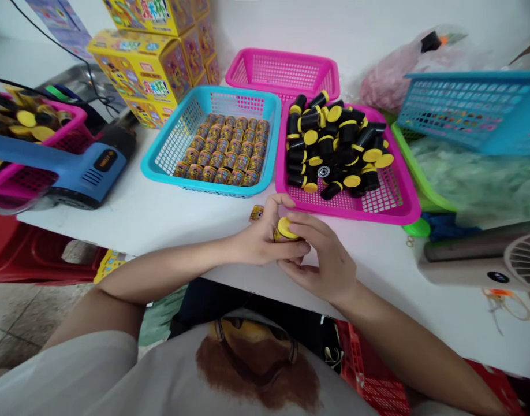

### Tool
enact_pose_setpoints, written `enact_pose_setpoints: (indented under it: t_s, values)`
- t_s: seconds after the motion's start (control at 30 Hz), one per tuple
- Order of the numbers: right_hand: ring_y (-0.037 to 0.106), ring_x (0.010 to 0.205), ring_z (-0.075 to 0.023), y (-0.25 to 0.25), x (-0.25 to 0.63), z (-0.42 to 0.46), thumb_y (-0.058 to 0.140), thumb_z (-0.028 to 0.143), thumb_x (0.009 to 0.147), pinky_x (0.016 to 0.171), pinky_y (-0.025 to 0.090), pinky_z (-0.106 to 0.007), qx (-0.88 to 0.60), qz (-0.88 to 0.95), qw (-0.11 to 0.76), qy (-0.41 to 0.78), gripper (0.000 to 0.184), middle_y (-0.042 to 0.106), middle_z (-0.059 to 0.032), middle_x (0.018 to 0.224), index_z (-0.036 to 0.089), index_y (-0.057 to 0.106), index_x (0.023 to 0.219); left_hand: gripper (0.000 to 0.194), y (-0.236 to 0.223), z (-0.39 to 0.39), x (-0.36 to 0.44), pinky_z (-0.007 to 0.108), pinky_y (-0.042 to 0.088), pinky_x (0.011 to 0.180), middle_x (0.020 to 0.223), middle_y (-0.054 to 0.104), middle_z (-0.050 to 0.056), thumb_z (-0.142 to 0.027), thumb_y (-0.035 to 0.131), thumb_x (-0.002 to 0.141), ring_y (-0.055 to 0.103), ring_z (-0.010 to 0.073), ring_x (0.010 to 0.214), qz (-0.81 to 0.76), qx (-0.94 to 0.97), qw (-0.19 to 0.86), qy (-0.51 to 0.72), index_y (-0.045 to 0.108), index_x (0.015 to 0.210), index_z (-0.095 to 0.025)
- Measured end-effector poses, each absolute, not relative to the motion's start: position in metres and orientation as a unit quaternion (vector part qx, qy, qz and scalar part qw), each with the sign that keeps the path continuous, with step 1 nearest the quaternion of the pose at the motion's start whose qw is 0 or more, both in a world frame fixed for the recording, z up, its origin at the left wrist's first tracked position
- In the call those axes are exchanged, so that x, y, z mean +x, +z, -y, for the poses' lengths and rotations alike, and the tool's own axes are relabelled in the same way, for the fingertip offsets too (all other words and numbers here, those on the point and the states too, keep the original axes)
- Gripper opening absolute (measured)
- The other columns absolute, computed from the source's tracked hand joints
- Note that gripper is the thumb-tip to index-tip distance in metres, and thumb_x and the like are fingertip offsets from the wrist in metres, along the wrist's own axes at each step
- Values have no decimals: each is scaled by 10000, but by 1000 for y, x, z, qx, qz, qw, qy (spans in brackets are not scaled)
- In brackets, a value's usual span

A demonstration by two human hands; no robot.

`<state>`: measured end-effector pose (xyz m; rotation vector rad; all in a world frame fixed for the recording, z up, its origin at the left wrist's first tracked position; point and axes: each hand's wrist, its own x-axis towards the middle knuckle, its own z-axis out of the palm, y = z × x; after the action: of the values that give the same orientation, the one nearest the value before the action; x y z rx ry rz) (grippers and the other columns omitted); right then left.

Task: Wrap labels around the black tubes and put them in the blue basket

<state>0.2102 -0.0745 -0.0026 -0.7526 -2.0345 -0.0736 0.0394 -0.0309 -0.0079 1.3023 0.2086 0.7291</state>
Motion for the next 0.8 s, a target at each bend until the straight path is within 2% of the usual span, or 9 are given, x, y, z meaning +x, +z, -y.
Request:
enact_pose_setpoints:
  t_s: [0.13, 0.2, 0.27, 0.37, 0.47, 0.57, 0.63, 0.73, 0.8]
  values:
    - [685, 1256, -242, 1, 213, 76, 705, 224, 947, 1064, 632, -442, -274, 848, 454, -27, 482, 720, -160, 1258, 137, 540, 1391, 467, -10, 32, 39, 180, 506, 554, 797, 536, -101, -310, 688, 987, 606, 73, 573, -52, 621, 701, 346, 259, 1169, -291]
    - [690, 1228, -259, 0, 215, 76, 669, 239, 975, 1099, 608, -488, -259, 856, 442, -71, 399, 729, -176, 1223, 95, 575, 1335, 511, -11, 33, 40, 162, 440, 518, 792, 478, -110, -288, 719, 934, 545, 51, 536, -84, 655, 654, 369, 257, 1154, -286]
    - [697, 1187, -267, -2, 215, 74, 636, 194, 985, 1144, 566, -542, -258, 855, 426, -145, 326, 743, -175, 1179, 70, 613, 1285, 567, -12, 35, 42, 153, 364, 491, 788, 420, -114, -231, 743, 854, 483, 36, 530, -145, 685, 588, 405, 254, 1139, -276]
    - [703, 1161, -251, -5, 215, 72, 603, 130, 987, 1188, 521, -583, -267, 851, 401, -211, 279, 760, -155, 1154, 74, 642, 1258, 548, -13, 38, 43, 163, 355, 509, 772, 402, -111, -170, 690, 823, 469, 51, 569, -220, 695, 528, 437, 249, 1134, -263]
    - [703, 1172, -238, -7, 216, 70, 563, 185, 1026, 1204, 505, -592, -256, 854, 414, -185, 265, 757, -153, 1195, 91, 636, 1264, 551, -11, 38, 41, 167, 354, 508, 763, 412, -114, -176, 684, 814, 465, 54, 561, -218, 685, 557, 417, 250, 1142, -265]
    - [706, 1182, -213, -6, 218, 67, 572, 233, 1036, 1254, 472, -536, -227, 860, 441, -120, 260, 757, -141, 1194, 102, 629, 1253, 544, -4, 33, 35, 170, 361, 491, 748, 425, -119, -189, 667, 843, 499, 64, 539, -131, 677, 647, 327, 252, 1185, -273]
    - [692, 1227, -202, -6, 220, 66, 587, 260, 1036, 1273, 457, -513, -216, 864, 443, -103, 261, 754, -129, 1213, 115, 626, 1251, 548, 0, 30, 33, 180, 387, 496, 768, 452, -109, -187, 670, 855, 521, 68, 547, -97, 677, 667, 296, 255, 1202, -278]
    - [649, 1279, -201, -7, 220, 64, 645, 222, 1002, 1275, 442, -567, -223, 851, 441, -176, 217, 758, -74, 1207, 164, 656, 1211, 584, 3, 27, 32, 196, 372, 499, 783, 456, -105, -193, 720, 831, 482, 59, 541, -126, 693, 621, 343, 254, 1172, -282]
    - [648, 1243, -192, -8, 221, 64, 692, 158, 958, 1295, 403, -591, -232, 838, 435, -234, 205, 763, -43, 1140, 182, 681, 1161, 602, 1, 28, 34, 214, 346, 499, 772, 454, -101, -223, 740, 829, 467, 72, 548, -158, 700, 590, 369, 247, 1169, -278]
